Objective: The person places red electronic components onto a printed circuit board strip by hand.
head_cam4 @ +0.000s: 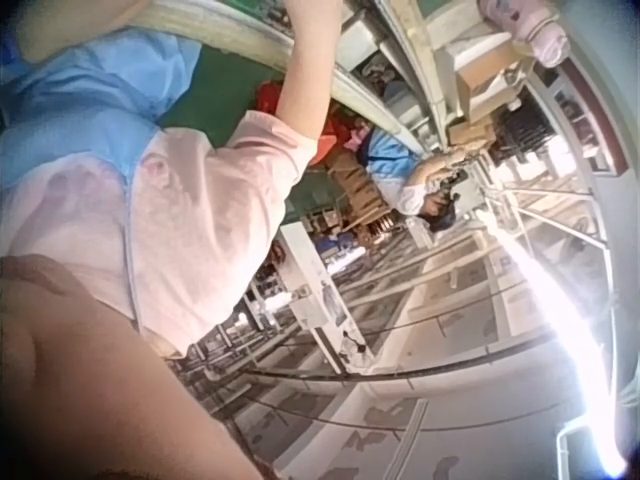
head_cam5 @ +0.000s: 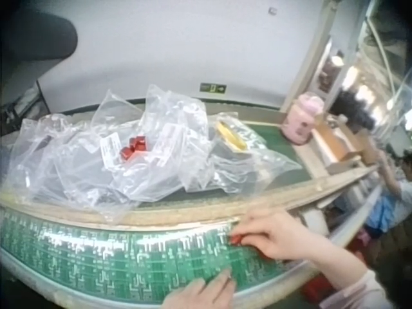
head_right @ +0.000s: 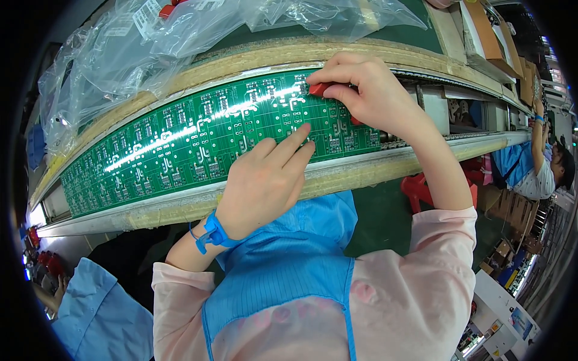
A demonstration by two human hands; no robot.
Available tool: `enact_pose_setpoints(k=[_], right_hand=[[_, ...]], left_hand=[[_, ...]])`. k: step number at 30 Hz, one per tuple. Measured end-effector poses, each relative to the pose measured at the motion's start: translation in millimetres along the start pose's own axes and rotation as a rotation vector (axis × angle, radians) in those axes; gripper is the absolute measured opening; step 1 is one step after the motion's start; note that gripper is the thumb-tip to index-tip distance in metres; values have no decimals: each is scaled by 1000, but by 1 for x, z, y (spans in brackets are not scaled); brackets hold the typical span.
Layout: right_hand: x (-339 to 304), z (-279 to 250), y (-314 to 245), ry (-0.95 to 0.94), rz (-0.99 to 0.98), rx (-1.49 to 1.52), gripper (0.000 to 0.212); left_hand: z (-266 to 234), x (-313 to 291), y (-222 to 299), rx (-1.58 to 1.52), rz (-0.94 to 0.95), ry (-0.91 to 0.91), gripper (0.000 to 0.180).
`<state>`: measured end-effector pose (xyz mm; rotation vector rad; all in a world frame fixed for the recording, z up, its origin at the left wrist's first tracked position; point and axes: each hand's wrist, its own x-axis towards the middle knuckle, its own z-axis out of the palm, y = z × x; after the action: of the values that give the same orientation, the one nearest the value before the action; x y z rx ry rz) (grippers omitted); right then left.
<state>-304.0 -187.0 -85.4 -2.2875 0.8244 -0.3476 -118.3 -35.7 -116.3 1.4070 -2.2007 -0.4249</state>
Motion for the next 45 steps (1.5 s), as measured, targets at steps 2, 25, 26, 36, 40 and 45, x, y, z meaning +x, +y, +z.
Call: enact_pose_setpoints(k=[2, 25, 26, 36, 40, 45], right_hand=[[0, 1, -4, 10, -32, -52, 21], [-7, 17, -19, 42, -157, -349, 30], [-7, 17, -20, 53, -182, -385, 30], [-3, 14, -35, 4, -41, -360, 49], [-7, 3, -37, 36, -5, -254, 53], [-16, 2, -77, 77, -28, 155, 45]], left_hand=[[1, 0, 0, 2, 1, -6, 39], [9, 0, 0, 30, 24, 36, 35], [8, 0, 0, 29, 28, 36, 36], [-3, 0, 1, -36, -1, -7, 48], [-31, 3, -5, -593, -131, 97, 67], [-49, 5, 1, -1120, -299, 93, 74]])
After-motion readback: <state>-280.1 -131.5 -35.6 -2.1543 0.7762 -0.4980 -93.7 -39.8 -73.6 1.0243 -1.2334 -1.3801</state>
